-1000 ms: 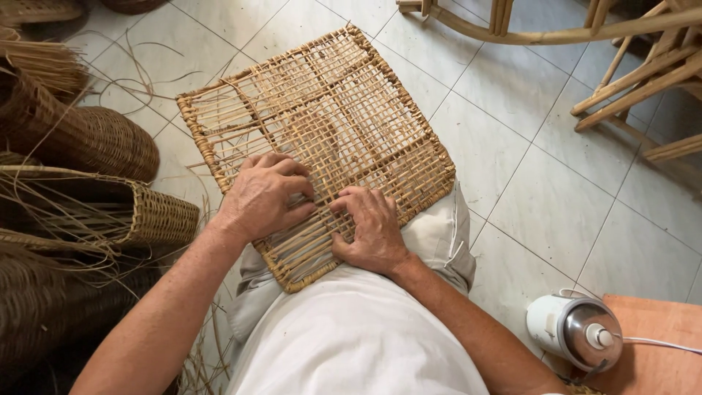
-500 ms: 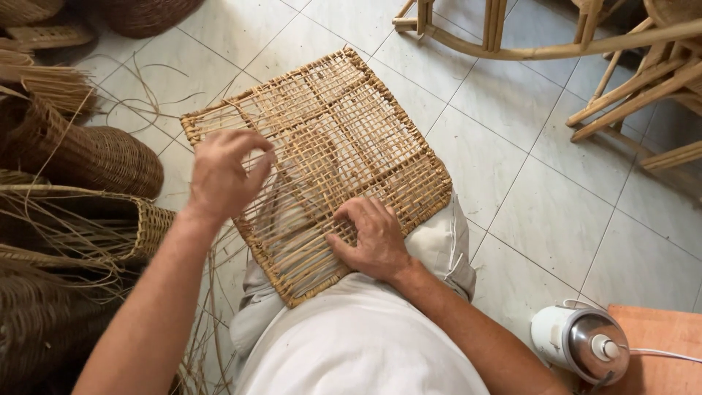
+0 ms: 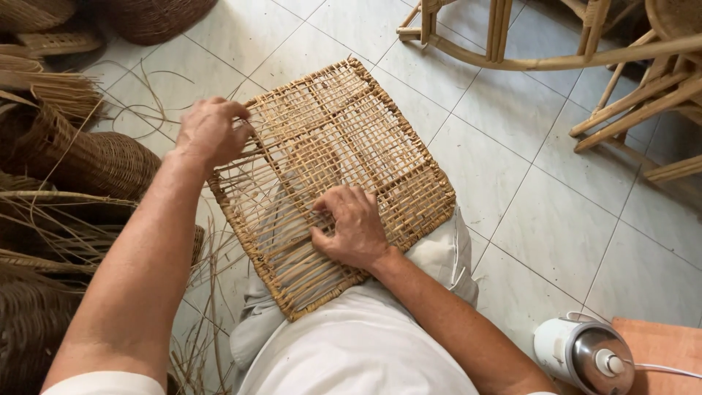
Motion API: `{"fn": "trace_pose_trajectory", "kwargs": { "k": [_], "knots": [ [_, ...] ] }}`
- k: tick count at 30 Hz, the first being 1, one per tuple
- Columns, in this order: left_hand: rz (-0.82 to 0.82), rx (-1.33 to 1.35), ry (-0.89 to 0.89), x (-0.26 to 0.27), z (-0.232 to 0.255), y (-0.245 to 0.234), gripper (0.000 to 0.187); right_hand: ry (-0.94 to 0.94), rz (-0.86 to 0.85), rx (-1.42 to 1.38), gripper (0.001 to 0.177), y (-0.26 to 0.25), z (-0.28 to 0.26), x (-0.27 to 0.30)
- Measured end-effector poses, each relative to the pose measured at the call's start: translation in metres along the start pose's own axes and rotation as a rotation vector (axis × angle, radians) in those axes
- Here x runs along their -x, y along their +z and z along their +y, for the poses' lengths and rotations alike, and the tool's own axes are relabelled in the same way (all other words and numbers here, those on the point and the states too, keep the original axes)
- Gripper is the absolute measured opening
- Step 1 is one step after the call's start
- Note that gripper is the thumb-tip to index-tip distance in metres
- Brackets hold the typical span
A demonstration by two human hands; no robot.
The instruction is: The person weaves strips of rattan through a rectangular wooden frame to create a mesh panel, using their hands to guide and tighten the strips.
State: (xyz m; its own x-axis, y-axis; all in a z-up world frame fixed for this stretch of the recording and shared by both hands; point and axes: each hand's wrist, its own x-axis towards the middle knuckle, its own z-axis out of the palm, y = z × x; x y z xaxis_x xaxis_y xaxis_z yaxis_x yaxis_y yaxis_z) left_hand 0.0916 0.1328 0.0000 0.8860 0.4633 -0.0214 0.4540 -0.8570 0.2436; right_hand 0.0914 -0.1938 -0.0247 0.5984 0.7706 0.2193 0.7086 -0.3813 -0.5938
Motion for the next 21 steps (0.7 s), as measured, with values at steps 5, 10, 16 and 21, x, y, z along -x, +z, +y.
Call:
{"fn": "trace_pose_trajectory", "kwargs": {
  "k": [5, 10, 16, 21],
  "knots": [
    [-0.354, 0.123, 0.247, 0.067, 0.074, -0.072, 0.038, 0.059, 0.035, -0.004, 0.045, 0.003, -0.003, -0.003],
    [-0.306, 0.102, 0.322, 0.086, 0.061, -0.050, 0.033, 0.035, 0.080, -0.003, 0.044, 0.008, 0.000, -0.001],
    [-0.148, 0.042, 0.363, 0.080, 0.045, -0.014, 0.025, 0.063, 0.087, 0.001, 0.045, 0.011, 0.001, -0.001],
    [-0.097, 0.008, 0.377, 0.077, 0.043, -0.003, 0.026, 0.080, 0.085, -0.023, 0.044, 0.011, 0.001, -0.001]
  ]
}}
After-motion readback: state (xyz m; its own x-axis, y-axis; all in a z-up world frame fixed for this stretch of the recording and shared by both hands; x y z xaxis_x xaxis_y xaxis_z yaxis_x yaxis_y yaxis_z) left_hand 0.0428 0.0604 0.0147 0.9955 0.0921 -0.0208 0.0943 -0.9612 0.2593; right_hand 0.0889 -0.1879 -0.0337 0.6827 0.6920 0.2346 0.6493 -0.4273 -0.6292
